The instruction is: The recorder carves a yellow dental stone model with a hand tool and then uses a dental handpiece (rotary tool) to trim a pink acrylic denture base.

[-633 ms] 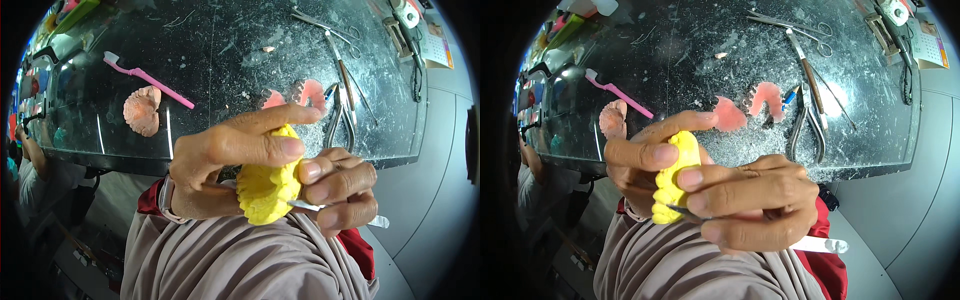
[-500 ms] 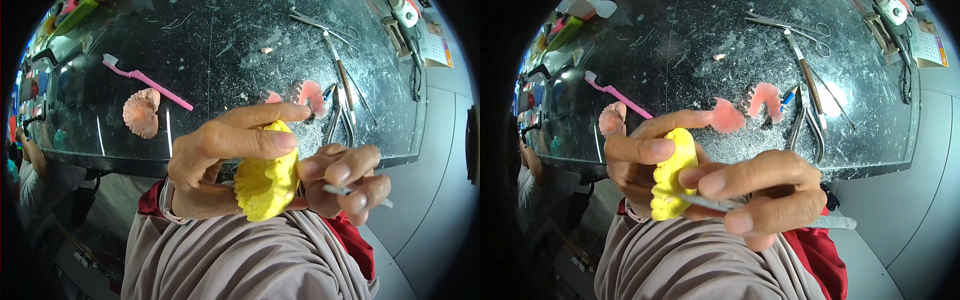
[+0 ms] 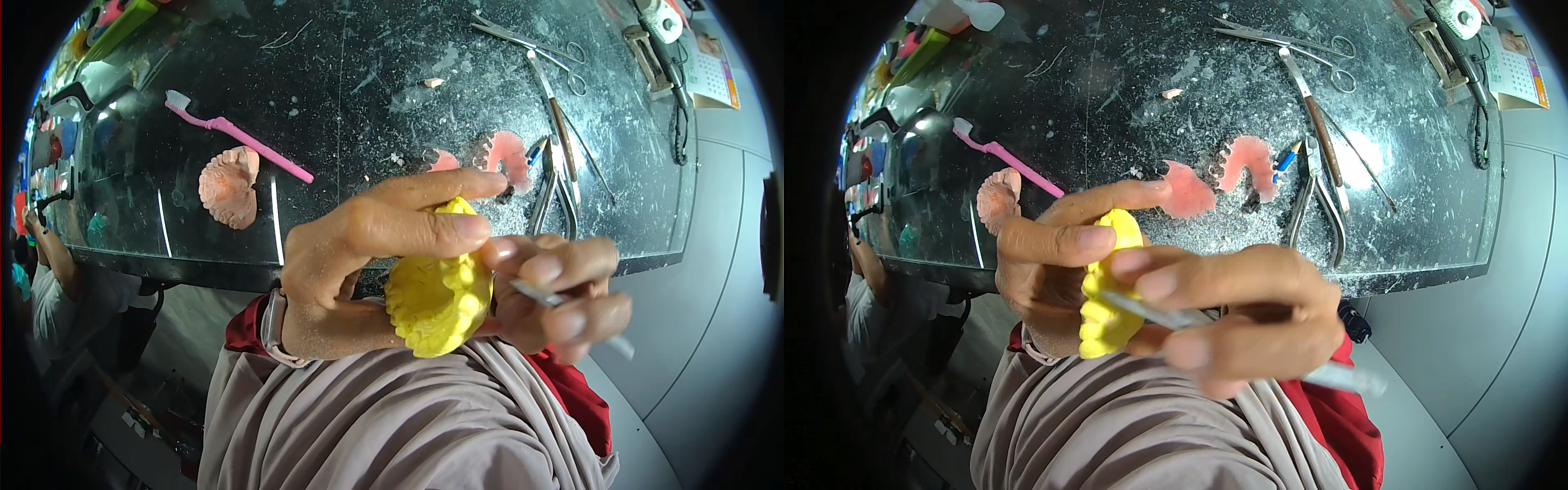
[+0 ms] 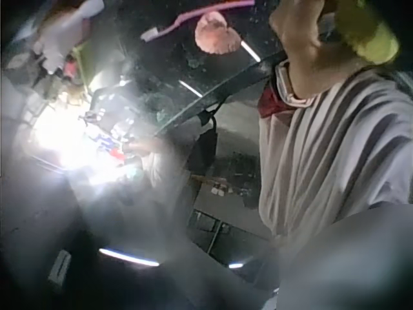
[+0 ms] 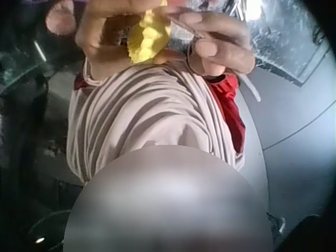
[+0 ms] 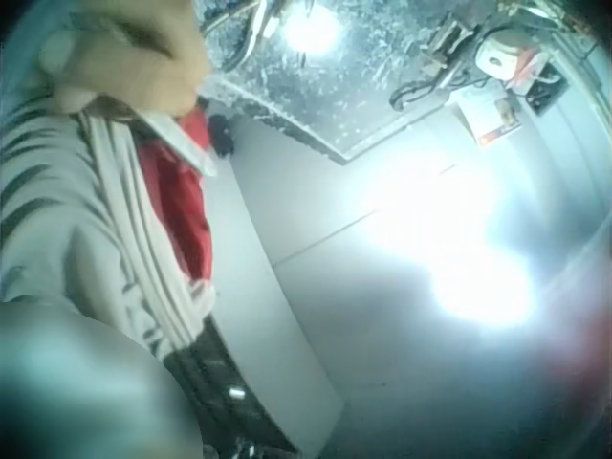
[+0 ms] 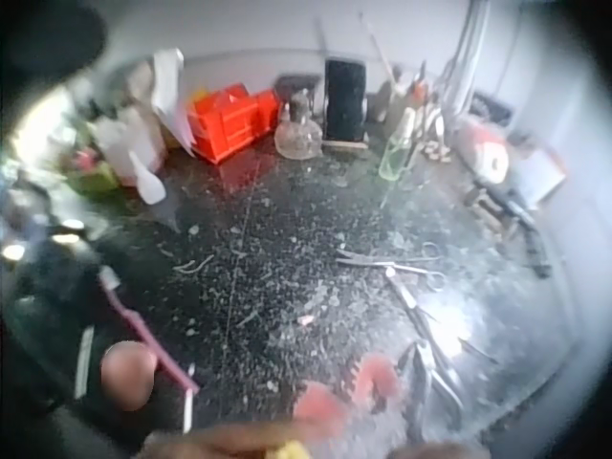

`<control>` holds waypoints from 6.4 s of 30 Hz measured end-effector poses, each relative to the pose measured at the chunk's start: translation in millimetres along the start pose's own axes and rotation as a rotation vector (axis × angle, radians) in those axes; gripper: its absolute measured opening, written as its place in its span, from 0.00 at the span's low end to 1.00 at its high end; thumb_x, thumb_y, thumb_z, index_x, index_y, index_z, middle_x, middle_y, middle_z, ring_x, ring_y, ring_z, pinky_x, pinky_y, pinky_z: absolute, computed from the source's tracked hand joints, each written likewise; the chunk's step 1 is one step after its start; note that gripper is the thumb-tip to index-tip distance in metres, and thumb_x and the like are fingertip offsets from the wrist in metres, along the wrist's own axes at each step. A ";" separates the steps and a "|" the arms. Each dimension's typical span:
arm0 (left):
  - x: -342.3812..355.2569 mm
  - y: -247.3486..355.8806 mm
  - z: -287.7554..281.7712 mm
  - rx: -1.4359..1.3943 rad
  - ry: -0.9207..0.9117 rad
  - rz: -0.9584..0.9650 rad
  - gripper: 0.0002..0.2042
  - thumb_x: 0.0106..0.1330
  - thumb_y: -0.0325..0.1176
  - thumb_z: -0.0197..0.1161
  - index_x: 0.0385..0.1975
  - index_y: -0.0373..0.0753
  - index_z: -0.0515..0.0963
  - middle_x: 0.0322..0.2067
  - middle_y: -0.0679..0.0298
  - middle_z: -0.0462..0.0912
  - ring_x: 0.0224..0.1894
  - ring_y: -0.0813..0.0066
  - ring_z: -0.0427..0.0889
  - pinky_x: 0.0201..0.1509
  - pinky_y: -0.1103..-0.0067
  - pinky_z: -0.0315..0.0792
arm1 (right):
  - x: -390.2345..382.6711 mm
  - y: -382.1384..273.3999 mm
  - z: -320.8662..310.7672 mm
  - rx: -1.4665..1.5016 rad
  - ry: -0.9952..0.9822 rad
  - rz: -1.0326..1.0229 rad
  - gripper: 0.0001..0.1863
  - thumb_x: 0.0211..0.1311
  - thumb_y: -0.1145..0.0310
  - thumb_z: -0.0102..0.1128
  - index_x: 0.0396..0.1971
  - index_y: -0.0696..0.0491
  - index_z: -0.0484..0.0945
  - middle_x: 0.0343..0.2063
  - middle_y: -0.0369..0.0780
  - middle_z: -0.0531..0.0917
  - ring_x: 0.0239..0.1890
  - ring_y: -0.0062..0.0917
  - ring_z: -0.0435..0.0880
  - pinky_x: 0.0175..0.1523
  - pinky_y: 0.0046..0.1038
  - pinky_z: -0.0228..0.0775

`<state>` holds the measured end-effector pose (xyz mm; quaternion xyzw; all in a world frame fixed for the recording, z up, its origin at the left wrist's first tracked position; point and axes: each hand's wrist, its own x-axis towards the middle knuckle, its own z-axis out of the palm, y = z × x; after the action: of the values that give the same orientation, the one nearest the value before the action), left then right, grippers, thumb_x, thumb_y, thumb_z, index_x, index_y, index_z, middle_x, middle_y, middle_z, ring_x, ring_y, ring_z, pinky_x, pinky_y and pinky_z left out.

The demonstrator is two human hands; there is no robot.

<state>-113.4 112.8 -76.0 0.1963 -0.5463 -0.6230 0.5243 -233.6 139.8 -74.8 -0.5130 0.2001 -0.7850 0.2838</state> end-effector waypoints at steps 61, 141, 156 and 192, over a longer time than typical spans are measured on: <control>12.8 -0.4 -12.4 0.169 -0.088 -0.026 0.43 0.26 0.48 0.72 0.44 0.27 0.64 0.20 0.65 0.70 0.18 0.85 0.66 0.24 0.91 0.59 | 17.4 -4.9 -26.2 -0.028 -0.290 0.178 0.14 0.52 0.67 0.50 0.26 0.66 0.75 0.28 0.52 0.74 0.33 0.35 0.78 0.40 0.29 0.74; 14.4 14.1 -15.1 0.644 -0.161 0.095 0.38 0.28 0.46 0.74 0.39 0.24 0.69 0.25 0.59 0.77 0.22 0.80 0.75 0.24 0.89 0.69 | 21.4 -19.5 -26.3 0.068 -0.118 0.872 0.14 0.62 0.65 0.33 0.30 0.62 0.63 0.23 0.49 0.72 0.25 0.31 0.79 0.35 0.24 0.76; 15.0 14.9 -13.2 0.733 -0.170 0.130 0.37 0.29 0.43 0.73 0.39 0.25 0.69 0.17 0.66 0.76 0.21 0.83 0.72 0.29 0.88 0.65 | 14.6 -16.6 -25.8 0.050 -0.128 0.682 0.12 0.62 0.66 0.27 0.35 0.60 0.58 0.27 0.51 0.69 0.27 0.34 0.79 0.33 0.21 0.77; 14.1 16.5 -8.4 0.531 -0.168 -0.024 0.35 0.26 0.36 0.73 0.39 0.26 0.70 0.29 0.56 0.75 0.27 0.80 0.74 0.27 0.88 0.68 | 5.4 -13.5 -23.6 0.373 0.054 0.902 0.12 0.62 0.66 0.31 0.36 0.60 0.60 0.30 0.48 0.70 0.35 0.34 0.78 0.41 0.24 0.74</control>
<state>-104.5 99.0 -59.4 0.2809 -0.7298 -0.4781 0.3998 -260.2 147.0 -72.2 -0.2952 0.2658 -0.6192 0.6773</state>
